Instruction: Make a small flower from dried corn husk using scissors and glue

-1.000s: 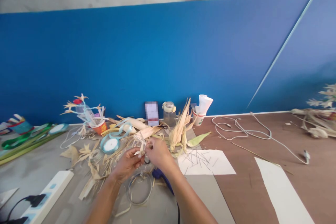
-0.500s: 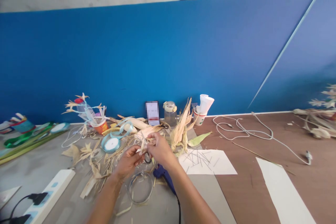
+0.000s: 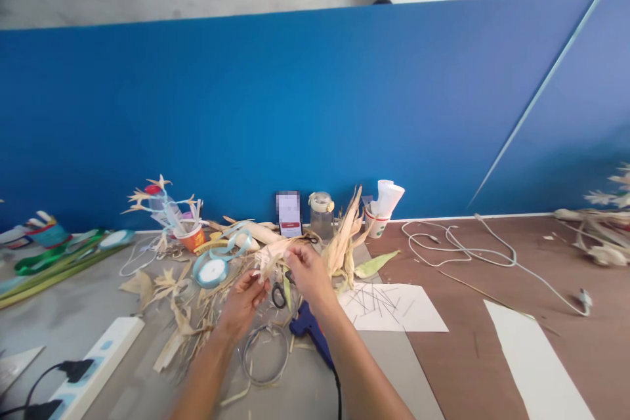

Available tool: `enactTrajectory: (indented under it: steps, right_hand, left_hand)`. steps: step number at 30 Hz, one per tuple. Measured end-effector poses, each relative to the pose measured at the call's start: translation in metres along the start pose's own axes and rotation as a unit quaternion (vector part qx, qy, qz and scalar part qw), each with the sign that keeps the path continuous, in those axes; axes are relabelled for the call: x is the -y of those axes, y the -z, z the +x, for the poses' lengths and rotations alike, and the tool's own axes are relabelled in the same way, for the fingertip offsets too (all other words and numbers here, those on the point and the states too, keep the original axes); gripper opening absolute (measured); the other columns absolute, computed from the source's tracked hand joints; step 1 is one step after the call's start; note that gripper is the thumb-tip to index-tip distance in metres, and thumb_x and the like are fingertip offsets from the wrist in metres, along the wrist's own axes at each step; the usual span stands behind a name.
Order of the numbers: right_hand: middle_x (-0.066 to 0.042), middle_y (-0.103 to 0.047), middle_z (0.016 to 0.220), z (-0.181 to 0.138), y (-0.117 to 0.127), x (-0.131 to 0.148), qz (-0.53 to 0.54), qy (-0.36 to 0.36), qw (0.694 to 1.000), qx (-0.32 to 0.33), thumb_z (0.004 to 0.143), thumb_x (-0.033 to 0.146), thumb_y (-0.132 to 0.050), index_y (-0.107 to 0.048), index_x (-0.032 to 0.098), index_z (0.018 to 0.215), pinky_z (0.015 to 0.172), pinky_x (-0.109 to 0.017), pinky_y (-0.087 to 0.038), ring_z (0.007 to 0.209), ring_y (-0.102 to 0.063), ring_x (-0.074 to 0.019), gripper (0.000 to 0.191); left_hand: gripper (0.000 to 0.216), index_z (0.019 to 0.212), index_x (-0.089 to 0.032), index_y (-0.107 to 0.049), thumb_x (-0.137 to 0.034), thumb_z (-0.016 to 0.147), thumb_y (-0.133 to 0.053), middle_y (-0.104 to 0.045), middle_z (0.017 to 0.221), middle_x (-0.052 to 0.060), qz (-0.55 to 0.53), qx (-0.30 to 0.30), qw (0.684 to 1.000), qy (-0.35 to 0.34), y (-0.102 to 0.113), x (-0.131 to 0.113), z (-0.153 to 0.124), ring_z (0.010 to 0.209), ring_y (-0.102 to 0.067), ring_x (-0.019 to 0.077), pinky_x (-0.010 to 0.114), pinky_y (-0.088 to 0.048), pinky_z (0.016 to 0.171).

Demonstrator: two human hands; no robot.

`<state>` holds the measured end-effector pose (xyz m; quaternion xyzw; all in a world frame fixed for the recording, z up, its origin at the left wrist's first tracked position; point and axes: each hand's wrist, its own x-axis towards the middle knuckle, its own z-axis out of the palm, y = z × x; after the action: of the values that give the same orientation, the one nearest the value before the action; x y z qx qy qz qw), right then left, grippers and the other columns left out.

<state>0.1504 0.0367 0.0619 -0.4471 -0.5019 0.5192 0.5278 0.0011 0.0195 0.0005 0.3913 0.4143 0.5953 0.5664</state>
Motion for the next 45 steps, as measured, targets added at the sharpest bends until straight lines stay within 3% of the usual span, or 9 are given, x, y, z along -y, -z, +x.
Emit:
enactTrajectory:
  steps: [7,14,20,26,32,36,40,45]
  right_hand:
    - [0.001,-0.056,0.064,0.004,-0.006,-0.017,-0.069,0.007,0.997,0.04,0.072,0.031,-0.052,-0.059,0.014,0.084,0.05,-0.021,-0.035,0.057,-0.048,-0.0116,0.022]
    - [-0.003,-0.064,0.076,0.002,-0.011,-0.027,-0.137,0.031,0.987,0.079,0.075,0.028,-0.049,-0.061,0.016,0.085,0.055,-0.023,-0.04,0.065,-0.056,-0.0151,0.02]
    - [-0.002,-0.064,0.072,0.003,-0.017,-0.038,-0.095,0.02,0.99,0.098,0.074,0.023,-0.047,-0.061,0.015,0.082,0.057,-0.023,-0.04,0.064,-0.057,-0.0147,0.018]
    - [0.002,-0.056,0.057,0.005,-0.018,-0.041,-0.16,0.04,0.985,0.046,0.07,0.02,-0.049,-0.055,0.016,0.06,0.057,-0.023,-0.038,0.057,-0.051,-0.0124,0.012]
    - [0.0,-0.059,0.058,0.002,-0.017,-0.033,-0.176,0.035,0.983,0.048,0.072,0.02,-0.05,-0.055,0.016,0.059,0.057,-0.023,-0.039,0.057,-0.053,-0.0132,0.014]
    - [0.0,-0.059,0.059,0.005,-0.01,-0.03,-0.213,0.044,0.976,0.017,0.074,0.026,-0.049,-0.059,0.016,0.065,0.055,-0.023,-0.038,0.058,-0.052,-0.014,0.017]
    - [-0.004,-0.063,0.072,0.003,-0.008,-0.029,-0.327,0.045,0.943,0.052,0.076,0.023,-0.05,-0.063,0.015,0.074,0.064,-0.025,-0.041,0.069,-0.058,-0.0173,0.016]
    - [-0.014,-0.059,0.105,-0.007,-0.016,-0.033,-0.532,0.023,0.844,0.067,0.075,0.023,-0.056,-0.058,0.016,0.107,0.07,-0.03,-0.043,0.085,-0.062,-0.0239,0.033]
  left_hand:
    - [0.033,0.075,-0.015,-0.056,-0.04,0.061,-0.073,-0.058,0.059,-0.003,0.001,-0.028,1.0,-0.012,0.0,0.007,0.003,0.043,-0.037,0.0052,0.021,-0.025,0.045]
    - [0.028,0.076,-0.016,-0.059,-0.042,0.068,-0.066,-0.061,0.066,0.0,0.114,-0.086,0.988,-0.062,-0.002,0.011,0.002,0.045,-0.04,0.0074,0.022,-0.031,0.047]
    - [0.019,0.071,-0.018,-0.06,-0.037,0.071,-0.063,-0.047,0.05,-0.004,0.148,-0.074,0.982,-0.094,-0.01,0.011,-0.005,0.045,-0.04,0.0107,0.023,-0.031,0.047]
    - [0.016,0.074,-0.02,-0.061,-0.036,0.073,-0.062,-0.047,0.05,-0.004,0.146,-0.068,0.981,-0.103,-0.011,0.014,-0.007,0.047,-0.041,0.0123,0.024,-0.032,0.049]
    - [0.018,0.072,-0.02,-0.06,-0.038,0.075,-0.06,-0.053,0.057,-0.002,0.153,-0.062,0.98,-0.113,-0.01,0.015,-0.006,0.047,-0.041,0.0118,0.023,-0.031,0.048]
    - [0.018,0.076,-0.02,-0.06,-0.037,0.075,-0.061,-0.059,0.063,0.0,0.164,-0.114,0.974,-0.11,-0.006,0.012,-0.006,0.047,-0.041,0.0114,0.023,-0.031,0.048]
    - [0.019,0.08,-0.02,-0.058,-0.039,0.078,-0.056,-0.058,0.065,0.0,0.169,-0.138,0.969,-0.111,0.0,0.009,-0.004,0.048,-0.042,0.0113,0.024,-0.032,0.049]
    - [0.022,0.078,-0.02,-0.056,-0.041,0.08,-0.053,-0.05,0.054,-0.003,0.174,-0.139,0.967,-0.121,0.007,0.01,0.001,0.046,-0.041,0.0115,0.024,-0.032,0.048]
